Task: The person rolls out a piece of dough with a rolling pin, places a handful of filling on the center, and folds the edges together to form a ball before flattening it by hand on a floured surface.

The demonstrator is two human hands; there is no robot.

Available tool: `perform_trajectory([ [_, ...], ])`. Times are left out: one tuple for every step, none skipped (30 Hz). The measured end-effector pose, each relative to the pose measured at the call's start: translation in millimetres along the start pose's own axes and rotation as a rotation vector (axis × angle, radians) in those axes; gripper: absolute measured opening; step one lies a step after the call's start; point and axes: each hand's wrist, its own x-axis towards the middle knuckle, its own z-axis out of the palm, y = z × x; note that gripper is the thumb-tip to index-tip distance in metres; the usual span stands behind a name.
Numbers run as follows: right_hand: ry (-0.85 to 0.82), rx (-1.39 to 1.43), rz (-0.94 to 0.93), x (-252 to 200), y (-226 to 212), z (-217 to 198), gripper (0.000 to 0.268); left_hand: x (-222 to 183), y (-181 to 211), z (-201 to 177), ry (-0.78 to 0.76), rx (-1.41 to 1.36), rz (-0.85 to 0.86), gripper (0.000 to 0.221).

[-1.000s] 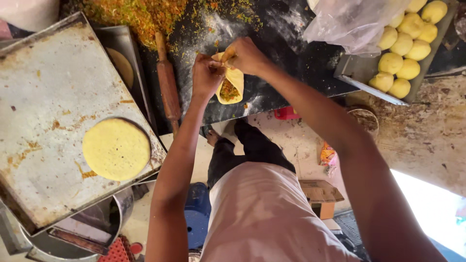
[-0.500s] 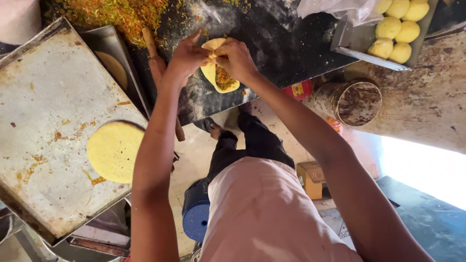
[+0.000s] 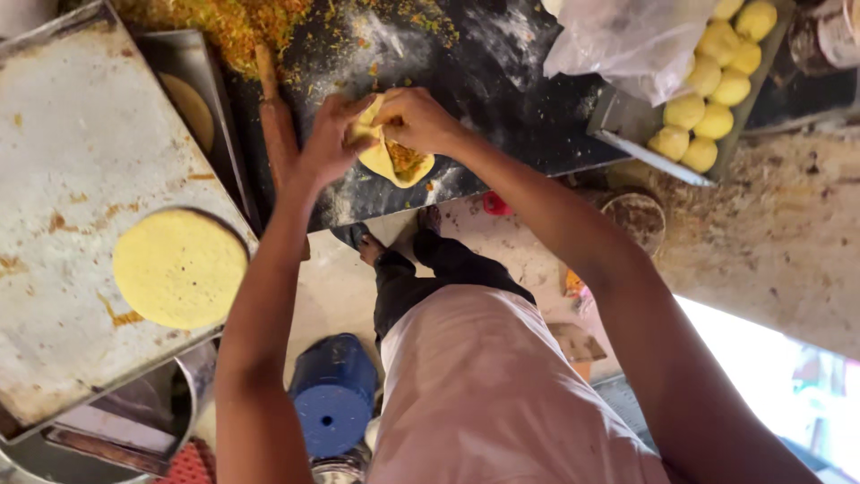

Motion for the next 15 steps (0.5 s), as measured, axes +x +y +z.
perform_trajectory([
  [-0.116, -0.007, -0.047, 8, -4, -4, 0.023, -15, 12, 6, 0.089, 0.004, -0.049, 0.075],
  [-0.226, -0.011, -0.094, 15, -9, -4, 0.024, -30, 26, 12, 0.173, 0.011, -0.097, 0.081],
  [-0.319, -0.033, -0.152, 22, -15, -3, 0.024, -46, 43, 22, 0.271, -0.023, -0.152, 0.081],
  [-0.411, -0.056, -0.207, 26, -21, -2, 0.024, -60, 62, 37, 0.367, -0.059, -0.205, 0.082],
  [-0.502, -0.079, -0.263, 29, -27, -1, 0.024, -70, 79, 49, 0.463, -0.094, -0.258, 0.083],
  [-0.532, -0.104, -0.214, 31, -32, -2, 0.022, -75, 91, 59, 0.445, 0.009, -0.401, 0.079],
  [-0.562, -0.129, -0.165, 31, -35, -4, 0.021, -77, 101, 67, 0.426, 0.112, -0.544, 0.076],
  [-0.589, -0.154, -0.109, 26, -36, -6, 0.02, -76, 104, 71, 0.397, 0.212, -0.686, 0.074],
  [-0.453, -0.036, -0.035, 20, -35, -10, 0.019, -73, 102, 72, 0.463, 0.378, -0.544, 0.068],
  [-0.317, 0.088, 0.047, 7, -33, -12, 0.019, -72, 98, 73, 0.516, 0.54, -0.401, 0.062],
  [-0.18, 0.21, 0.13, -7, -29, -15, 0.019, -71, 92, 72, 0.564, 0.7, -0.253, 0.057],
  [-0.053, 0.179, 0.19, -14, -24, -19, 0.019, -66, 83, 67, 0.5, 0.598, -0.223, 0.056],
  [0.074, 0.148, 0.249, -22, -19, -21, 0.019, -62, 74, 62, 0.435, 0.496, -0.192, 0.055],
  [0.197, 0.123, 0.322, -35, -15, -18, 0.021, -65, 70, 62, 0.358, 0.388, -0.169, 0.054],
  [0.166, 0.056, 0.304, -46, -11, -11, 0.029, -69, 67, 65, 0.347, 0.364, -0.181, 0.053],
])
